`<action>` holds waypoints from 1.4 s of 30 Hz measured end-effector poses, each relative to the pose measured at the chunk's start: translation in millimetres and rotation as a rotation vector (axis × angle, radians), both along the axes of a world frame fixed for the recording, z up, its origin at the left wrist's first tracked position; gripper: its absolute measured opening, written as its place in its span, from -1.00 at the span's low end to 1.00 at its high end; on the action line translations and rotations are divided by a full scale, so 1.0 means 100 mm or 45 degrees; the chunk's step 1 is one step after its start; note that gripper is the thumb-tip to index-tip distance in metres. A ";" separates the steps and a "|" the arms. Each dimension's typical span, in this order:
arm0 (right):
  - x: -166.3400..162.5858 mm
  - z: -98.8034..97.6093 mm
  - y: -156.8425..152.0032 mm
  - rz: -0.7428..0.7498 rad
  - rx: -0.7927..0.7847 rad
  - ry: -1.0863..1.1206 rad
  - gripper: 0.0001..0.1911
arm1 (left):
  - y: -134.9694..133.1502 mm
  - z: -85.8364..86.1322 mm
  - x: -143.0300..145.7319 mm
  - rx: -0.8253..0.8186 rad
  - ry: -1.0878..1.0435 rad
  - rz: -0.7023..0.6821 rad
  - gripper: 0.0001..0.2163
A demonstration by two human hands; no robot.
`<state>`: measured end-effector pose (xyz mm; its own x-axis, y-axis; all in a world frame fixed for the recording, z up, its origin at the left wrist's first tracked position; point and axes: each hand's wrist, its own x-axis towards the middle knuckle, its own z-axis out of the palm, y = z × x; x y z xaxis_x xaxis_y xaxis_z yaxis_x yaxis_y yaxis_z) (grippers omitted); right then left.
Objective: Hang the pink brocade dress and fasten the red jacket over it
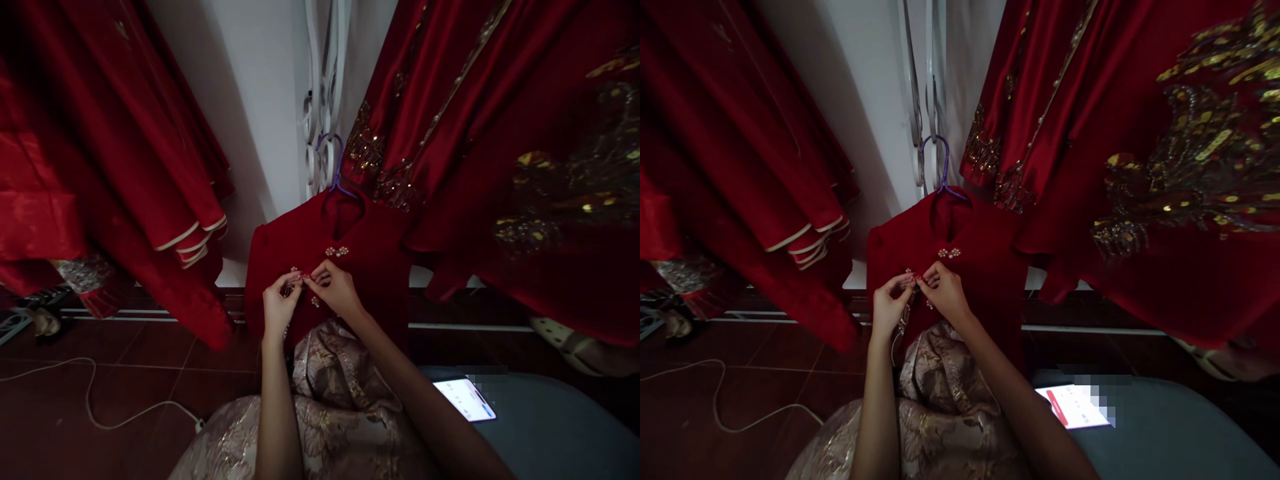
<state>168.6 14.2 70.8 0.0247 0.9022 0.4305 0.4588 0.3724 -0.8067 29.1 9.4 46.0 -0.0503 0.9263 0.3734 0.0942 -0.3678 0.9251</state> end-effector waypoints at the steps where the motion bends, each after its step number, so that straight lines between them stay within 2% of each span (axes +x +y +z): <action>1: 0.00 0.00 0.00 0.000 0.004 -0.005 -0.83 | 0.00 0.00 0.00 -0.002 0.013 0.018 -0.76; 10: -0.03 -0.06 0.00 -0.041 0.086 -0.072 -0.87 | -0.01 0.01 0.00 0.004 0.110 0.109 -0.80; 17: -0.06 -0.12 0.01 -0.049 0.109 -0.095 -0.89 | -0.05 0.05 -0.03 0.116 0.341 0.174 -0.85; 21: -0.05 -0.07 0.03 -0.033 0.099 -0.096 -0.88 | -0.03 0.03 -0.01 0.154 0.339 0.210 -0.87; 26: 0.24 0.14 -0.14 0.105 -0.095 -0.168 -0.82 | -0.05 0.01 -0.04 0.047 0.340 0.105 -0.79; 30: 0.59 0.24 -0.41 0.088 -0.281 -0.312 -0.79 | -0.12 -0.02 -0.07 0.001 0.598 -0.214 -0.81; 32: 0.69 0.20 -0.51 0.151 -0.396 -0.384 -0.77 | -0.14 -0.04 -0.03 0.002 0.724 -0.320 -0.75; 35: 0.75 0.06 -0.54 0.226 -0.452 -0.481 -0.81 | -0.14 -0.05 0.06 0.025 0.825 -0.259 -0.66; 39: 0.74 -0.18 -0.45 0.063 -0.393 -0.532 -0.80 | -0.14 -0.04 0.12 0.086 0.861 -0.212 -0.63; 42: 0.75 -0.26 -0.39 0.042 -0.441 -0.564 -0.85 | -0.14 -0.04 0.12 0.072 0.874 -0.209 -0.61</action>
<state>243.4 -24.4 44.5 -0.1220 0.9899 0.0720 0.7742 0.1403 -0.6172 41.2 -4.3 41.9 0.3522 0.8800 0.3186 0.5884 -0.4729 0.6558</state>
